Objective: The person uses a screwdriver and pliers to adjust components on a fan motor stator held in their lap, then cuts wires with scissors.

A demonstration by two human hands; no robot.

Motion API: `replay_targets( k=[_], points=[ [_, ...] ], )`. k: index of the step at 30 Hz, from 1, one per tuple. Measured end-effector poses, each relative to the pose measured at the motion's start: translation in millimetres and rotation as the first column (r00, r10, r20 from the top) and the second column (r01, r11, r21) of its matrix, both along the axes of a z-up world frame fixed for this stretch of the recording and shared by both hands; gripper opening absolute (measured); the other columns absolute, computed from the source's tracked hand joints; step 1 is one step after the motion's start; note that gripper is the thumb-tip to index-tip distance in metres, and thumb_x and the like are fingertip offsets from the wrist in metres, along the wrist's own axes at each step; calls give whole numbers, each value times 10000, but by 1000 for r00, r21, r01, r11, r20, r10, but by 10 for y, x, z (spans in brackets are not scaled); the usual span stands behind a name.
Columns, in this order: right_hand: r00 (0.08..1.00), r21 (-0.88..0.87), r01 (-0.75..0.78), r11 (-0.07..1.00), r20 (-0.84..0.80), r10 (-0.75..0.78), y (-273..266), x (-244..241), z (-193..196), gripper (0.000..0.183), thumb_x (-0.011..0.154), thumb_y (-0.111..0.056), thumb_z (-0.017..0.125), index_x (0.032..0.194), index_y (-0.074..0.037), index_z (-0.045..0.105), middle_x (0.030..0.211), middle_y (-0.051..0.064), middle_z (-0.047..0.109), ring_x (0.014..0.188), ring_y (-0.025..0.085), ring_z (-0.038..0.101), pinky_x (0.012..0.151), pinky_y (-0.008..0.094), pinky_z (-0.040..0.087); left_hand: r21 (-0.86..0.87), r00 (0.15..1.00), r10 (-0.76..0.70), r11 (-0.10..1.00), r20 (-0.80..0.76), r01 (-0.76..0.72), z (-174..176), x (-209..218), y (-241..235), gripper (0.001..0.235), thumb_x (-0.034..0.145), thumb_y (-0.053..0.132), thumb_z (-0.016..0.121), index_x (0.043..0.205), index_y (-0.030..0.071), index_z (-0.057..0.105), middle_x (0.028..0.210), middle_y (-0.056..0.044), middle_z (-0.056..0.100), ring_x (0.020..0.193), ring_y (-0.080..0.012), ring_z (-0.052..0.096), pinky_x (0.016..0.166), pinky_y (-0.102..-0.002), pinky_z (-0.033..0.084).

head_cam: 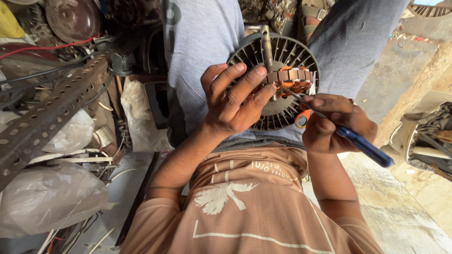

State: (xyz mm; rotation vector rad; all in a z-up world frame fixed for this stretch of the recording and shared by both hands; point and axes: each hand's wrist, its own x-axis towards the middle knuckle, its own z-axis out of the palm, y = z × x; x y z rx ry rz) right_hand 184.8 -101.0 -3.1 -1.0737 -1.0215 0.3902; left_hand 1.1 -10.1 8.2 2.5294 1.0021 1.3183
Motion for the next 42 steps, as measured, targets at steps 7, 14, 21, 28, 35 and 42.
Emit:
replay_targets(
  k=[7, 14, 21, 28, 35, 42],
  points=[
    [992, -43, 19, 999, -125, -25, 48, -4, 0, 388, 1028, -237, 722, 1106, -74, 378, 864, 196, 637, 752, 263, 719, 650, 426, 660, -221, 995, -1, 975, 100, 23, -48, -3, -145, 72, 985, 128, 750, 1053, 151, 743, 1390, -68, 528, 1291, -251, 497, 1030, -454, 428],
    [985, -57, -1, 998, -172, -9, 77, 36, 18, 404, 1009, -237, 762, 1129, -76, 412, 863, 185, 622, 752, 261, 712, 662, 413, 649, -223, 993, -1, 974, 119, 27, -70, -42, -153, 156, 998, 164, 785, 1142, 159, 726, 1383, -76, 522, 1283, -238, 512, 1020, -451, 428],
    [992, -76, 5, 997, -129, -15, 104, 20, 60, 397, 1012, -246, 761, 1125, -85, 416, 875, 181, 640, 769, 262, 722, 673, 401, 652, -78, 996, 64, 995, 60, -59, -70, -2, -100, 159, 983, 216, 807, 1137, 212, 769, 1369, -54, 560, 1273, -235, 482, 1100, -469, 364],
    [992, -75, -14, 997, -126, 5, 104, 40, 77, 383, 1023, -232, 749, 1138, -86, 414, 885, 172, 639, 746, 267, 718, 643, 391, 630, -47, 996, 93, 995, -16, -93, -27, 5, -111, 62, 996, 195, 805, 1058, 201, 797, 1391, -35, 573, 1301, -215, 470, 1166, -473, 306],
    [974, 15, -67, 998, -214, 69, 177, 157, 100, 305, 1025, -197, 704, 1115, -99, 429, 849, 172, 651, 751, 242, 724, 574, 373, 594, -88, 987, 112, 989, -112, -122, -20, 68, -171, 65, 1049, 112, 740, 1018, 164, 766, 1470, 12, 486, 1381, -221, 433, 1203, -484, 293],
    [975, -15, -30, 999, -221, 26, 79, 336, 60, 213, 1098, -195, 612, 1163, -100, 432, 915, 159, 665, 797, 232, 729, 605, 377, 597, -141, 993, 84, 985, -87, -96, -23, 96, -224, 59, 1059, 118, 704, 1028, 135, 750, 1457, -13, 487, 1412, -235, 383, 1186, -494, 297]
  ],
)
